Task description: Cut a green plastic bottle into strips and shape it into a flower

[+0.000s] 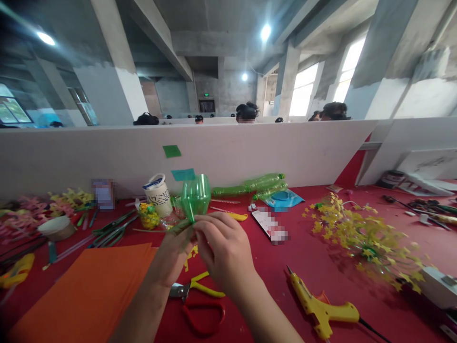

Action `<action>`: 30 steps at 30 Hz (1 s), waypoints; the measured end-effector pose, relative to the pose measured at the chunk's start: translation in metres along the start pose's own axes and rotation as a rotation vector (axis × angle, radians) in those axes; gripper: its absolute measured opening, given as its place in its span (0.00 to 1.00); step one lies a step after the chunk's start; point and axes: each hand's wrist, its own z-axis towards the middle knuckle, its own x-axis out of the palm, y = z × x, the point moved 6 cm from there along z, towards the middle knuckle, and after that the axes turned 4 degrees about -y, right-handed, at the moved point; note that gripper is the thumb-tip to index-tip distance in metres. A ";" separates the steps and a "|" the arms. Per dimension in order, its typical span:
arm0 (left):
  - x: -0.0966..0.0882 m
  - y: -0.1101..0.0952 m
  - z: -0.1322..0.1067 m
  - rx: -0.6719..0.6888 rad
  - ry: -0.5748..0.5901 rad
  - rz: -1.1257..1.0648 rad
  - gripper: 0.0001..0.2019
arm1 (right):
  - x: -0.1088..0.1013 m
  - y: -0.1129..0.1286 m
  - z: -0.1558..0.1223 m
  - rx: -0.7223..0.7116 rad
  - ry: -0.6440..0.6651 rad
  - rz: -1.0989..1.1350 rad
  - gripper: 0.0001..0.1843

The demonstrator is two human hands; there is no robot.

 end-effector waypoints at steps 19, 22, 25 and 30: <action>0.007 -0.002 -0.004 -0.001 -0.047 0.148 0.09 | -0.004 -0.035 -0.005 0.397 -0.045 0.111 0.09; 0.009 -0.003 -0.004 -0.001 -0.032 0.167 0.08 | -0.004 -0.036 -0.004 0.428 -0.041 0.194 0.06; 0.007 0.000 -0.004 -0.030 -0.041 0.172 0.08 | -0.003 -0.036 -0.004 0.427 -0.046 0.221 0.03; 0.003 0.007 -0.002 -0.096 -0.014 0.077 0.11 | -0.001 -0.030 -0.003 0.319 -0.027 0.160 0.05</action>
